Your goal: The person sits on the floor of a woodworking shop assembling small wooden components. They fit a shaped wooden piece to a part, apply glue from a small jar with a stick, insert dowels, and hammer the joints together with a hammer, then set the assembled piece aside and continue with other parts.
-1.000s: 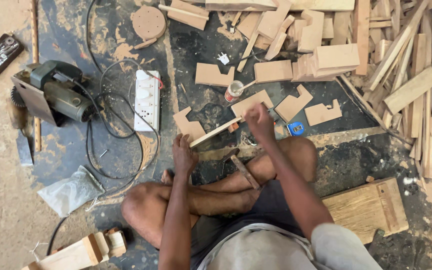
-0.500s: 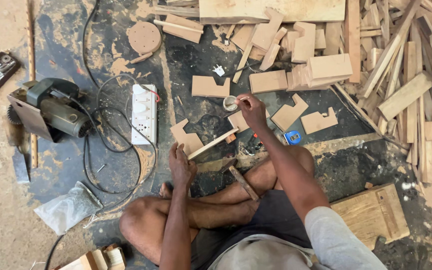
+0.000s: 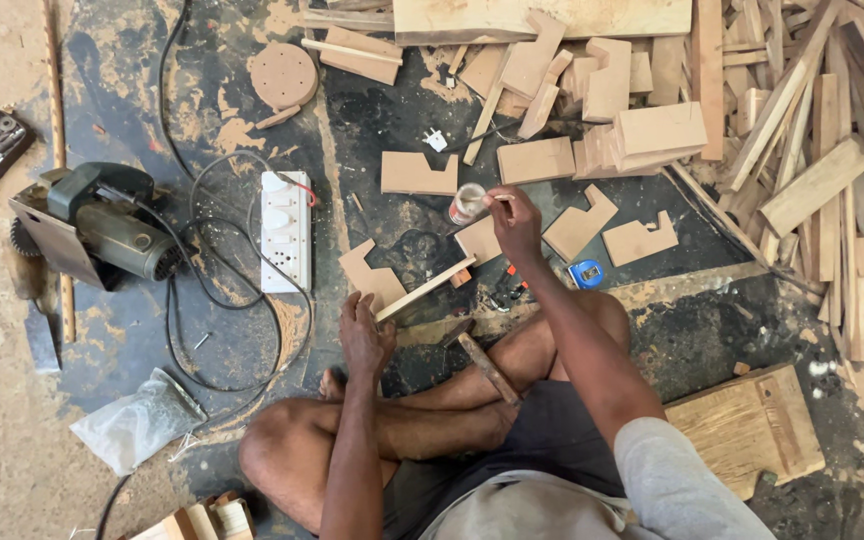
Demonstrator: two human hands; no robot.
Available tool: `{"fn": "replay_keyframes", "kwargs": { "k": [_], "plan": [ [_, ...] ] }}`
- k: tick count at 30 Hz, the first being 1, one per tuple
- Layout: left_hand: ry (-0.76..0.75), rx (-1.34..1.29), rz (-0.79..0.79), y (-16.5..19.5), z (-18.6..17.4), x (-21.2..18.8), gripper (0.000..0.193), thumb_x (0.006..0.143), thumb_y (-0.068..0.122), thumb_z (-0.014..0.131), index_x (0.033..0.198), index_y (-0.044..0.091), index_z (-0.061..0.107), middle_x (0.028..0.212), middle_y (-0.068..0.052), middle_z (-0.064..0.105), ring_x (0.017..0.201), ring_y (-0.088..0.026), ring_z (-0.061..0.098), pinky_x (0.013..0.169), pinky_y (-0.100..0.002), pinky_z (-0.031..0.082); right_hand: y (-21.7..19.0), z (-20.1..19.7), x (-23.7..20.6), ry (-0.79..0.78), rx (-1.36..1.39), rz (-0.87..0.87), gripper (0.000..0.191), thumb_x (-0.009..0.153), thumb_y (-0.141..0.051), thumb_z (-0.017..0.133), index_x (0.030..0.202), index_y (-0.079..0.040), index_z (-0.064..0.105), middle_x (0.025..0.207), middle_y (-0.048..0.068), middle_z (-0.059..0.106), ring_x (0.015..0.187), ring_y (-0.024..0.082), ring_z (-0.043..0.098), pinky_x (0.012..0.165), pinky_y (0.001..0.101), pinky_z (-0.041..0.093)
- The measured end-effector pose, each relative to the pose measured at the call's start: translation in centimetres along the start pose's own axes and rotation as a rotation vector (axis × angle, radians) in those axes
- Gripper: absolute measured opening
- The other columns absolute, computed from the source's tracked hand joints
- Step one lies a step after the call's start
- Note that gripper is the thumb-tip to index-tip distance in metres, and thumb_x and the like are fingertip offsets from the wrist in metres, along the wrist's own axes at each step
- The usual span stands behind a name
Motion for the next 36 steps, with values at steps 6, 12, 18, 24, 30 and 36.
{"fn": "replay_keyframes", "kwargs": {
  "k": [6, 12, 18, 24, 30, 36],
  "plan": [
    [0.010, 0.034, 0.005, 0.1, -0.2, -0.1, 0.066, 0.070, 0.006, 0.083, 0.131, 0.002, 0.059, 0.144, -0.020, 0.050, 0.129, -0.041, 0.052, 0.107, -0.051, 0.044, -0.9, -1.2, 0.9, 0.069, 0.276, 0.218, 0.017, 0.104, -0.016, 0.069, 0.110, 0.000, 0.066, 0.091, 0.007, 0.074, 0.081, 0.010, 0.071, 0.072, 0.0237, 0.057],
    [-0.014, 0.019, -0.039, 0.1, -0.2, 0.1, 0.066, 0.070, 0.006, 0.084, 0.130, -0.001, 0.057, 0.139, -0.021, 0.054, 0.119, -0.040, 0.059, 0.101, -0.048, 0.051, -0.2, -3.4, 0.7, 0.235, 0.495, 0.462, 0.023, 0.102, -0.018, 0.069, 0.112, 0.000, 0.060, 0.095, 0.009, 0.072, 0.084, 0.016, 0.076, 0.074, 0.0283, 0.064],
    [-0.003, 0.013, -0.069, 0.0, -0.3, -0.2, 0.061, 0.076, 0.006, 0.079, 0.132, 0.000, 0.058, 0.124, -0.021, 0.061, 0.110, -0.039, 0.063, 0.095, -0.047, 0.053, 0.5, -5.4, -1.2, 0.340, 0.774, 0.709, 0.024, 0.098, -0.019, 0.072, 0.111, -0.004, 0.060, 0.095, 0.010, 0.072, 0.083, 0.020, 0.076, 0.074, 0.0320, 0.066],
    [0.044, -0.042, -0.073, -1.3, -0.4, -0.3, 0.032, 0.078, 0.011, 0.077, 0.110, 0.009, 0.076, 0.108, -0.018, 0.072, 0.098, -0.039, 0.069, 0.087, -0.047, 0.054, -1.1, -4.7, -5.8, 0.200, 0.994, 0.750, 0.015, 0.100, -0.015, 0.073, 0.107, -0.005, 0.066, 0.100, 0.011, 0.072, 0.091, 0.021, 0.075, 0.079, 0.0327, 0.063],
    [0.022, -0.108, -0.193, -2.7, -0.8, -0.4, 0.027, 0.081, 0.015, 0.073, 0.108, 0.015, 0.080, 0.099, -0.014, 0.077, 0.091, -0.033, 0.075, 0.084, -0.045, 0.059, -5.1, -1.3, -10.8, -0.049, 1.119, 0.795, 0.012, 0.098, -0.012, 0.073, 0.104, -0.004, 0.066, 0.108, 0.013, 0.073, 0.096, 0.023, 0.074, 0.086, 0.0338, 0.062],
    [-0.026, -0.052, -0.261, -2.7, -1.5, -0.5, 0.029, 0.083, 0.021, 0.076, 0.111, 0.021, 0.080, 0.102, -0.014, 0.077, 0.094, -0.035, 0.073, 0.084, -0.046, 0.058, -7.9, 1.9, -13.6, -0.185, 1.035, 0.861, 0.015, 0.098, -0.010, 0.072, 0.108, -0.006, 0.062, 0.107, 0.015, 0.073, 0.095, 0.023, 0.074, 0.085, 0.0356, 0.063]
  ]
}}
Point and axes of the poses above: each hand's wrist, its own x-axis towards the middle knuckle, its own z-axis out of the palm, y = z × x, the point moved 1 cm from there along x, towards the middle knuckle
